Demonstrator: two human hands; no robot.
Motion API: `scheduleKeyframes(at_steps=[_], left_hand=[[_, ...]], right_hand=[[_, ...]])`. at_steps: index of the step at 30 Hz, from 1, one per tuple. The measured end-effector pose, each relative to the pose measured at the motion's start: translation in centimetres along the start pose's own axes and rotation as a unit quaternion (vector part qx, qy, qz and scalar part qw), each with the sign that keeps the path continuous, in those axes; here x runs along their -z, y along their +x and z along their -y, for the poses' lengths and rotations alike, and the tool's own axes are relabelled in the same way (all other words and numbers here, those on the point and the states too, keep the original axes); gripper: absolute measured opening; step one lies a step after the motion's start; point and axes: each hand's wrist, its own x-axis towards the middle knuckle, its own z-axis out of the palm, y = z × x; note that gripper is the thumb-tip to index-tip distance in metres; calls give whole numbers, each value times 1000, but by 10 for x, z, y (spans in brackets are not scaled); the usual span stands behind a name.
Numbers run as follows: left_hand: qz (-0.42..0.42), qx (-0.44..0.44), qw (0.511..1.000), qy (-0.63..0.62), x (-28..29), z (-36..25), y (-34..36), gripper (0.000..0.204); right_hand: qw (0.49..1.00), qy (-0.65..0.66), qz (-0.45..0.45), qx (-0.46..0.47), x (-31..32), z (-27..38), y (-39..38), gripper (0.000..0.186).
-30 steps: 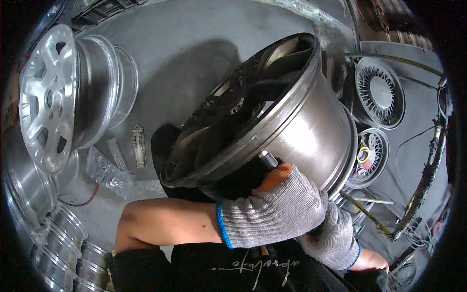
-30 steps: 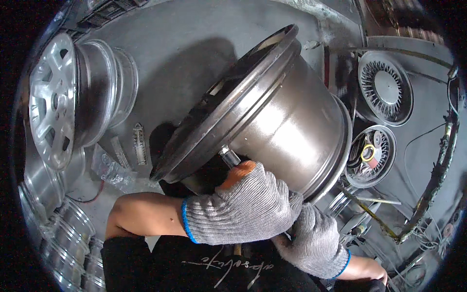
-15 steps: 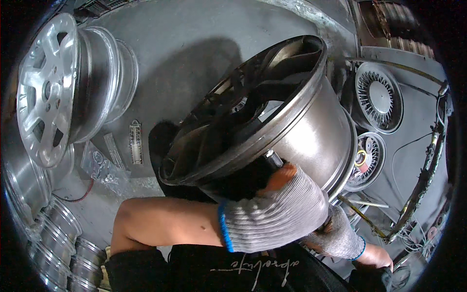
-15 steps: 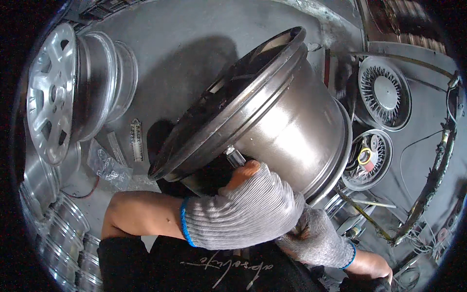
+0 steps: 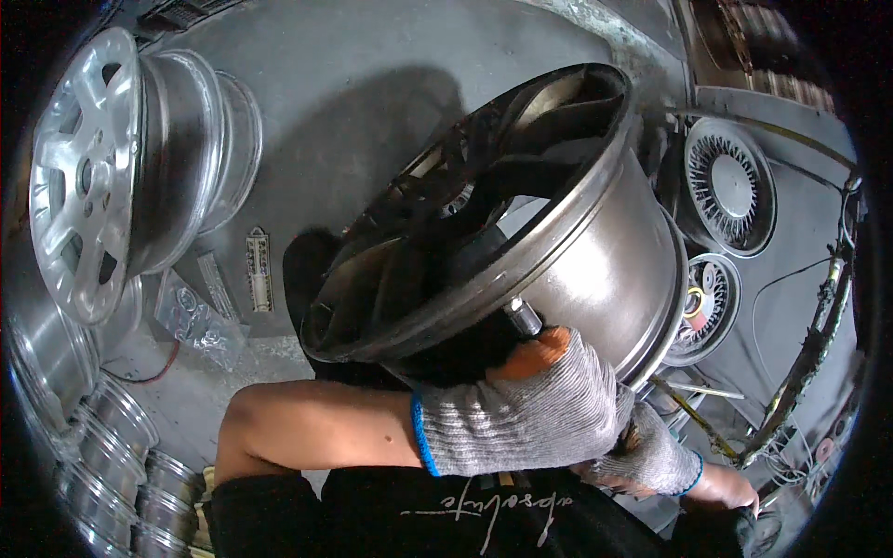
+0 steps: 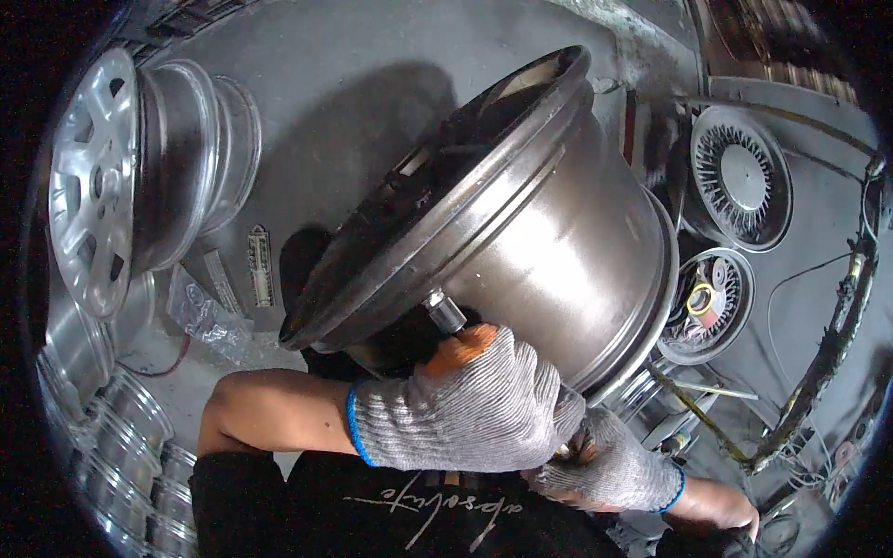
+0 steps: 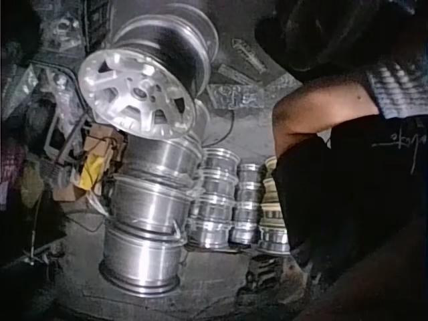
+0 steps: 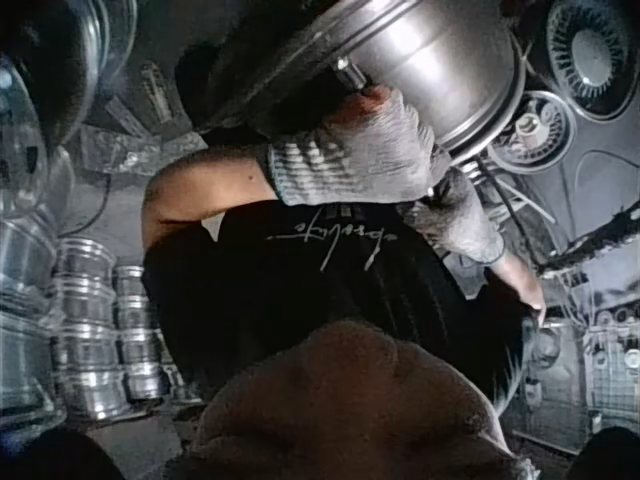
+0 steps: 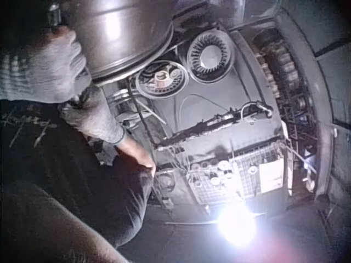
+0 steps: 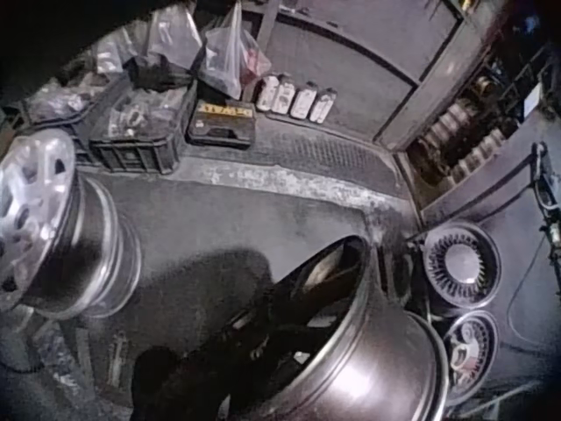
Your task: The person sprays a lubricant onto the center of a car wheel and then uses a screwdriver to adjust screws on the inner side of the rim.
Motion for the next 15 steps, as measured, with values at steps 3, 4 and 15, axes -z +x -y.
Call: scheduleKeyframes(at_steps=[3, 4, 15], left_hand=[[52, -3, 999, -2, 18, 3, 10, 21], [109, -7, 994, -6, 21, 4, 12, 21], [142, -17, 971, -192, 14, 0, -1, 24]], right_hand=[[986, 64, 69, -137, 5, 5, 2, 46], [986, 92, 71, -116, 6, 0, 0, 53], [941, 254, 85, -209, 3, -9, -8, 69]])
